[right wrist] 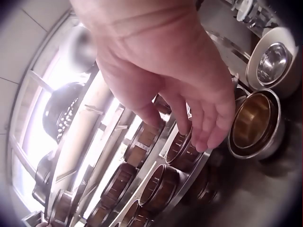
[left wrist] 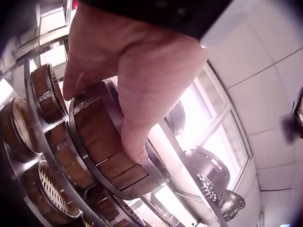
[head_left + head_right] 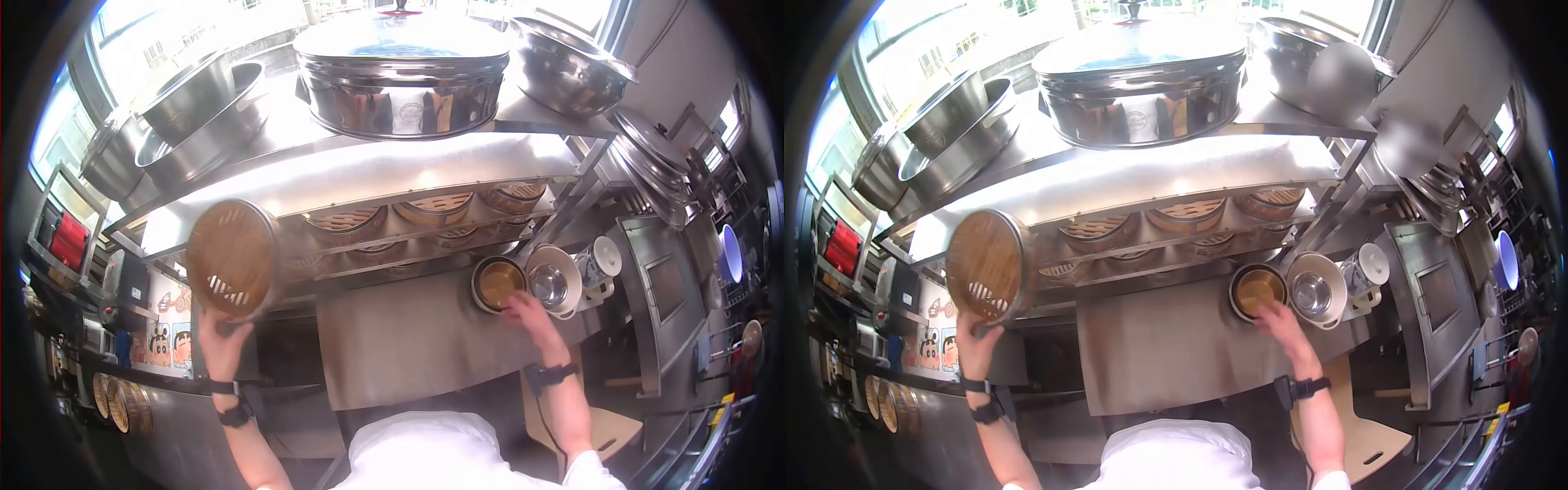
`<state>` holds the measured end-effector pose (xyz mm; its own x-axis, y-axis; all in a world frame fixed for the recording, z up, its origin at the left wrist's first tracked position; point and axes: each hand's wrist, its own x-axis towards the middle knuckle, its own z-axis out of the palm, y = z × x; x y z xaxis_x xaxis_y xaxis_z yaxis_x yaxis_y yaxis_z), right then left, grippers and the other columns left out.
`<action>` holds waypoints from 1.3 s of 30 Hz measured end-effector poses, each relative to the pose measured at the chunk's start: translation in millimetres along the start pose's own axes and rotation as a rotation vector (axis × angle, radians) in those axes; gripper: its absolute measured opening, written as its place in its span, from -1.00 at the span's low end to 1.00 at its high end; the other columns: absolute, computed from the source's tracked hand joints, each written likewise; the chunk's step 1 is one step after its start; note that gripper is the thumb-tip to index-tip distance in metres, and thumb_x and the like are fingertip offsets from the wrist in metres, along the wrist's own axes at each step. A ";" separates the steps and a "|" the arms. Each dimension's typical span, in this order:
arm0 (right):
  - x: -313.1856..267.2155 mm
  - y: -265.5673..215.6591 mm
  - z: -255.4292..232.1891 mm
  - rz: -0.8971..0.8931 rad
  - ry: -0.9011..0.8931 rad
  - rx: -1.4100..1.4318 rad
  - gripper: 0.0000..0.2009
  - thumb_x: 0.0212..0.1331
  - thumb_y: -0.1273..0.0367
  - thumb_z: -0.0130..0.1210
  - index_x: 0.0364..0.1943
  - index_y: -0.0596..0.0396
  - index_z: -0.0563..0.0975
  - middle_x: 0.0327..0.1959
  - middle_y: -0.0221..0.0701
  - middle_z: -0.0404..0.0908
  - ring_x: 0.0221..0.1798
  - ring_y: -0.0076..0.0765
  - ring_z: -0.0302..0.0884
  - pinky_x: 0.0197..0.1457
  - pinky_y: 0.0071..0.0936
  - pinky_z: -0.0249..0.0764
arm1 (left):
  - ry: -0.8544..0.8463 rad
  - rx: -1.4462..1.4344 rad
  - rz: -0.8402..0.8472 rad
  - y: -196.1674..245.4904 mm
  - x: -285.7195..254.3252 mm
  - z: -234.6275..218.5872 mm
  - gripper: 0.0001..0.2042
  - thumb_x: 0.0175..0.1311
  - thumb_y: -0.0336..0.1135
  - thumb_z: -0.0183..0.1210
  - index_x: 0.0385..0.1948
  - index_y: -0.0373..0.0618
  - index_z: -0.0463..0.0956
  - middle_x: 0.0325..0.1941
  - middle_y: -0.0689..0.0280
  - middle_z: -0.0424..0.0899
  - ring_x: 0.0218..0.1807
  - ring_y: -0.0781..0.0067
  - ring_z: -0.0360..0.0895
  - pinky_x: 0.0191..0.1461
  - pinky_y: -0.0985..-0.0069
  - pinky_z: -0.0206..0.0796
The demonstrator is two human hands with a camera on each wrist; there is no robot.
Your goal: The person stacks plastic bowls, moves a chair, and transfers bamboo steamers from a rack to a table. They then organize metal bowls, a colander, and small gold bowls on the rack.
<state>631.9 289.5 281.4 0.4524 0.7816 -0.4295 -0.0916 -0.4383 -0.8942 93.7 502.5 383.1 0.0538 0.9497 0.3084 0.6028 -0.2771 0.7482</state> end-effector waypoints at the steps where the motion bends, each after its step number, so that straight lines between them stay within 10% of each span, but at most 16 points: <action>1: 22.9 -10.0 -14.9 -0.088 0.036 -0.111 -0.58 0.34 0.24 0.04 0.19 0.17 0.44 -0.05 -0.37 0.62 -0.11 -0.48 0.57 -0.13 -0.51 0.50 | -0.002 0.039 0.031 6.1 -23.7 11.2 -0.67 -0.25 -0.51 0.44 -0.43 -0.25 0.45 -0.15 0.12 0.50 -0.06 0.11 0.50 0.08 0.32 0.33; 6: 138.0 -50.3 -71.6 -0.505 0.456 -0.621 -0.38 0.20 0.14 0.17 0.31 0.10 0.32 0.09 0.14 0.50 0.12 0.24 0.49 0.16 -0.08 0.42 | -0.191 -0.406 -0.179 -1.3 -130.9 98.1 -0.66 -0.33 -0.60 0.44 -0.44 -0.20 0.50 -0.05 0.20 0.51 0.02 0.28 0.53 0.07 0.43 0.38; 13: 209.1 -87.5 -91.3 -0.570 0.520 -0.965 -0.46 0.15 0.10 0.22 0.20 0.01 0.46 -0.01 0.08 0.51 0.08 0.27 0.44 0.16 -0.05 0.39 | -0.544 -0.056 -0.404 -43.9 -211.8 224.8 -0.56 -0.31 -0.22 0.58 -0.36 -0.13 0.59 -0.02 0.11 0.55 0.11 0.15 0.51 0.20 0.29 0.39; 19: 180.0 -83.9 -100.3 -0.635 0.540 -0.890 -0.63 0.07 0.19 0.30 -0.09 0.07 0.59 -0.15 -0.02 0.53 -0.03 0.16 0.49 0.03 -0.08 0.43 | -0.634 0.196 -0.128 -67.3 -242.3 269.5 -0.56 -0.20 -0.16 0.52 -0.21 -0.07 0.64 0.12 -0.08 0.53 0.27 -0.06 0.40 0.31 0.25 0.31; 22: 127.5 -72.0 -101.4 -0.661 0.560 -0.831 -0.67 0.04 0.27 0.33 -0.14 0.11 0.60 -0.13 0.01 0.53 -0.03 0.20 0.50 0.01 -0.10 0.44 | -0.765 0.183 -0.222 -64.2 -238.6 278.3 -0.68 -0.10 -0.20 0.48 -0.33 -0.14 0.65 0.11 -0.07 0.54 0.20 -0.02 0.47 0.26 0.25 0.35; 25: 64.2 -54.9 -92.5 -0.665 0.553 -0.713 -0.71 -0.02 0.37 0.35 -0.20 0.16 0.60 -0.04 0.05 0.53 0.02 0.22 0.50 0.05 -0.12 0.43 | -0.941 0.135 -0.508 -70.1 -233.3 278.8 -0.54 0.01 -0.17 0.41 -0.03 -0.12 0.57 0.15 -0.09 0.53 0.16 0.00 0.53 0.24 0.25 0.38; 27: 27.3 -40.1 -77.9 -0.643 0.515 -0.708 -0.72 -0.04 0.40 0.36 -0.22 0.18 0.60 0.00 0.05 0.52 0.06 0.21 0.49 0.08 -0.12 0.43 | -0.757 -0.041 -0.547 -85.0 -238.1 284.0 -0.27 0.12 -0.15 0.34 0.34 -0.05 0.20 0.15 -0.06 0.55 0.10 0.00 0.58 0.17 0.28 0.43; 31: -21.0 -13.4 -35.4 -0.667 0.392 -0.635 -0.70 -0.10 0.45 0.37 -0.22 0.20 0.59 0.15 0.03 0.48 0.09 0.17 0.49 0.12 -0.15 0.43 | -0.617 -0.118 -0.330 -127.2 -244.8 303.0 -0.13 0.25 -0.13 0.22 0.48 0.03 -0.22 0.19 -0.06 0.51 0.08 0.02 0.61 0.12 0.28 0.46; 33: -31.2 3.4 -7.7 -0.646 0.226 -0.575 -0.69 -0.11 0.43 0.37 -0.21 0.15 0.60 0.20 0.05 0.45 0.11 0.15 0.48 0.15 -0.16 0.43 | -0.682 -0.210 -0.684 -107.3 -230.8 295.9 -0.27 0.38 -0.02 0.03 0.47 -0.07 -0.11 0.45 -0.06 0.20 0.43 -0.03 0.24 0.40 0.29 0.17; 37: -22.7 55.0 59.1 -0.638 0.095 -0.646 -0.66 -0.11 0.36 0.39 -0.18 0.05 0.60 0.19 0.09 0.44 0.13 0.15 0.47 0.18 -0.14 0.43 | -0.653 -0.311 -0.806 -165.2 -238.0 320.3 -0.24 0.42 0.15 -0.14 0.49 -0.09 -0.20 0.45 -0.06 0.20 0.44 0.00 0.23 0.43 0.27 0.12; 39: -17.8 73.8 83.2 -0.646 0.026 -0.695 -0.65 -0.10 0.34 0.39 -0.16 0.03 0.60 0.21 0.09 0.42 0.13 0.17 0.46 0.18 -0.13 0.43 | -0.852 -0.478 -0.869 -183.1 -230.9 319.9 -0.16 0.33 0.43 -0.38 0.52 0.11 -0.29 0.47 -0.13 0.13 0.29 -0.28 0.36 0.36 -0.07 0.14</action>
<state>543.3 280.1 212.6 0.2512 0.9588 0.1324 0.7280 -0.0970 -0.6787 225.5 380.6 -13.0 0.3829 0.5878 -0.7126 0.3647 0.6125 0.7013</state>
